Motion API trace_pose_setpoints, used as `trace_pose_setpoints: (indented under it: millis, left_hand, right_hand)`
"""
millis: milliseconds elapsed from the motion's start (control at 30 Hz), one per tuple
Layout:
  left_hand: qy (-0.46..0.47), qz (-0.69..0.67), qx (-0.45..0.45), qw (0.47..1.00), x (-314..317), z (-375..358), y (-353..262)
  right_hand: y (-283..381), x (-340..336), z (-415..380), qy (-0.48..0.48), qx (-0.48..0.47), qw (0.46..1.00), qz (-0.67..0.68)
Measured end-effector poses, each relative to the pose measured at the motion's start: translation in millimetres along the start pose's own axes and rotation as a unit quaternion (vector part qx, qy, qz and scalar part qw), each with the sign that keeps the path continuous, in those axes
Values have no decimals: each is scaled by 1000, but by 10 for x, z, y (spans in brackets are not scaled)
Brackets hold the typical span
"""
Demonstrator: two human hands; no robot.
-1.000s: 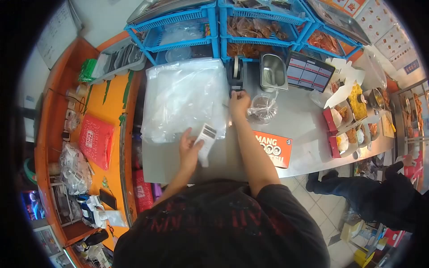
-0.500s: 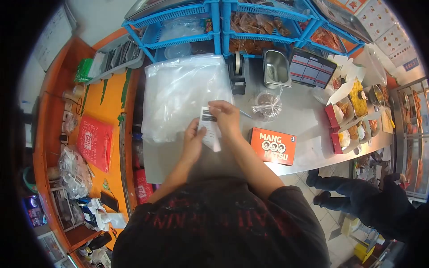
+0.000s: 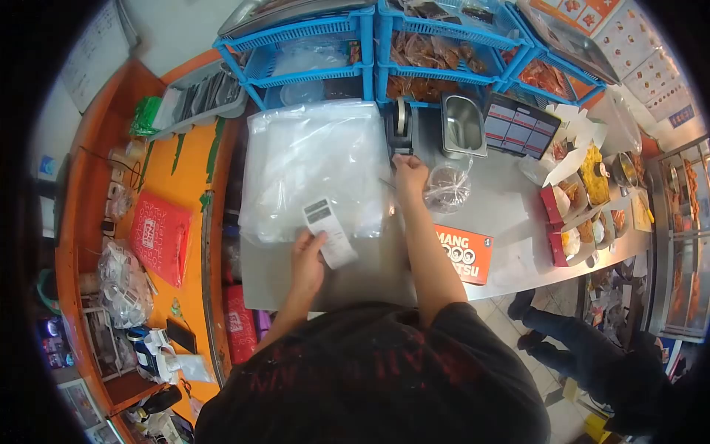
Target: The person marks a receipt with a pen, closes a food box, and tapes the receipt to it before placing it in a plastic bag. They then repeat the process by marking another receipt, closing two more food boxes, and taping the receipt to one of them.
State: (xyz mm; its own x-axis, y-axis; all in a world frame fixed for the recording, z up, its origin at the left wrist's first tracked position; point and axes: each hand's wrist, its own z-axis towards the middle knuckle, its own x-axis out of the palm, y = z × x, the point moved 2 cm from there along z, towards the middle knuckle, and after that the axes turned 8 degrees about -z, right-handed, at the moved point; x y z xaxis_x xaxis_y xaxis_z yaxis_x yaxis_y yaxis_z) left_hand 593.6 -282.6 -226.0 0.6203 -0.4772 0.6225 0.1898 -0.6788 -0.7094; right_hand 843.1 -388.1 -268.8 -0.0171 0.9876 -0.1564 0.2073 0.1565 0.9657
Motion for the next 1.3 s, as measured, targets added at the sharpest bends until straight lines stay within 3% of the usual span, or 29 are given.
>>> trace_pose_setpoints:
  millis: [33,67,200,267,300,333,400,500,600,633,667,700,767,833,933,967,1033,1067,1100,1167,1200,1233,1267,1300]
  left_hand:
    - [-3,0,-3,1000,9,-14,5]
    - [11,17,2,1000,35,1,7]
    - [45,29,18,998,333,-24,-54]
    - [48,33,15,998,464,-55,-46]
    - [42,-1,9,999,528,-72,-21]
    - [37,-37,2,999,593,-86,19]
    - [28,-53,5,998,706,-105,111]
    - [3,-57,17,998,692,-161,414]
    - [0,144,16,989,685,-266,815]
    - [-4,145,13,989,727,-286,929]
    - [2,204,44,978,758,-267,1035]
    - [8,264,74,962,818,-249,1114]
    - [-7,259,99,961,909,-208,1250]
    - [-22,358,139,923,856,-157,1401]
    - [-86,382,128,911,757,-99,1520]
    - [-89,384,128,910,700,-53,1495]
    - [-44,501,229,834,750,26,1311]
    - [-84,458,180,866,979,-18,1125]
    - [-82,458,182,866,1086,-34,1116]
    - [282,538,247,755,1414,-173,1276]
    - [288,535,247,755,1567,-263,1316]
    - [382,604,264,648,1752,-410,1395]
    - [466,658,279,523,1872,-503,1476]
    - [474,653,280,521,1916,-497,1498]
  right_hand:
    - [-29,-25,-102,-24,28,995,-90]
    - [29,-63,-162,-75,-94,979,-163]
    - [-1,-68,-208,-113,-102,960,-234]
    - [-69,-100,-590,-73,-258,943,-199]
    - [80,-212,-894,131,-183,970,-93]
    - [368,-394,-1264,325,-97,940,18]
    - [551,-869,-1673,403,-130,885,-193]
    - [340,-1551,-1724,413,-70,865,-276]
    - [168,-2288,-1399,424,9,866,-264]
    - [32,-2441,-1228,349,-198,879,-258]
    - [123,-2570,-1113,329,-116,900,-263]
    - [208,-2664,-1023,306,-32,914,-266]
    - [173,-2733,-871,286,-33,918,-273]
    - [121,-2781,-780,265,-36,922,-279]
    - [5,-2798,-713,259,-65,895,-357]
    - [-36,-2830,-695,260,-46,907,-328]
    - [-152,-2875,-676,264,-25,916,-300]
    - [-241,-2887,-668,277,-7,932,-235]
    - [-293,-2893,-641,286,9,943,-168]
    - [-389,-2901,-645,283,20,947,-149]
    - [-434,-2925,-641,279,30,951,-130]
    - [-514,-2982,-619,270,31,953,-131]
    - [-563,-3040,-572,215,-94,957,-169]
    - [-556,-3085,-535,156,-218,941,-205]
